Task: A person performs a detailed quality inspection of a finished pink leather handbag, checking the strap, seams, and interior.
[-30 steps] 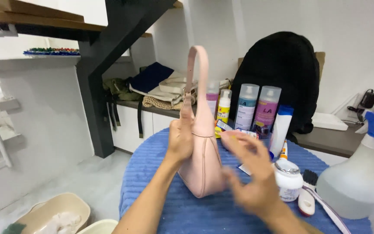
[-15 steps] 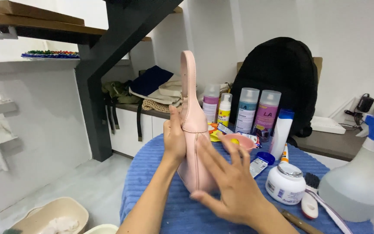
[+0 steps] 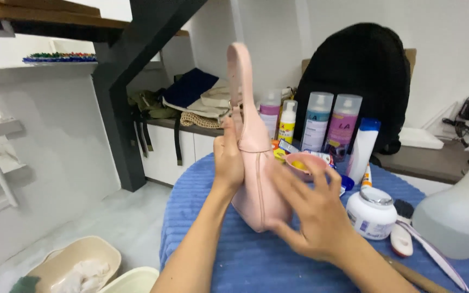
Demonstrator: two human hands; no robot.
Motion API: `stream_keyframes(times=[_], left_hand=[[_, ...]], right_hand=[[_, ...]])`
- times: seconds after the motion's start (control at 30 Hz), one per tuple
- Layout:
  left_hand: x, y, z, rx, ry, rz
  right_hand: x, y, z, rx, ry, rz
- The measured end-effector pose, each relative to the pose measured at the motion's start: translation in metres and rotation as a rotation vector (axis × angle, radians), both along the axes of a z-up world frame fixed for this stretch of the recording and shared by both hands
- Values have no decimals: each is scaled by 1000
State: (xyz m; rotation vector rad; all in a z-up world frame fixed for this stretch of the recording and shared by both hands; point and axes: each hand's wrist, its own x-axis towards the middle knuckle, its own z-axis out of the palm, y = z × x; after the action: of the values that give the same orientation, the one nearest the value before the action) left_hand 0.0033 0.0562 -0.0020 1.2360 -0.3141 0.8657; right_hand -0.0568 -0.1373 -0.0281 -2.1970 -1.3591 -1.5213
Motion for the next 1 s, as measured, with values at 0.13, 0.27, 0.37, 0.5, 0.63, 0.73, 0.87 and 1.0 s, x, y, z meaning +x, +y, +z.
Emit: stream_keyframes(times=[0.13, 0.27, 0.37, 0.5, 0.63, 0.73, 0.87, 1.0], left_hand=[[-6, -2, 0, 45, 3, 11], [-6, 1, 2, 23, -10, -1], [-2, -1, -2, 55, -3, 9], [-2, -5, -1, 106, -35, -71], [0, 1, -4, 128, -21, -7], [-1, 0, -3, 91, 8, -19], [8, 2, -7, 102, -44, -97], [-12, 3, 3, 44, -21, -96]], right_hand=[[-4, 11, 2, -30, 140, -28], [-5, -1, -2, -124, -43, 80], [-1, -1, 2, -71, -62, 32], [-1, 6, 5, -46, 56, 24], [-3, -6, -4, -152, 21, 159], [3, -10, -1, -114, -117, 119], [5, 2, 0, -76, -5, 20], [-3, -10, -4, -187, -48, 152]])
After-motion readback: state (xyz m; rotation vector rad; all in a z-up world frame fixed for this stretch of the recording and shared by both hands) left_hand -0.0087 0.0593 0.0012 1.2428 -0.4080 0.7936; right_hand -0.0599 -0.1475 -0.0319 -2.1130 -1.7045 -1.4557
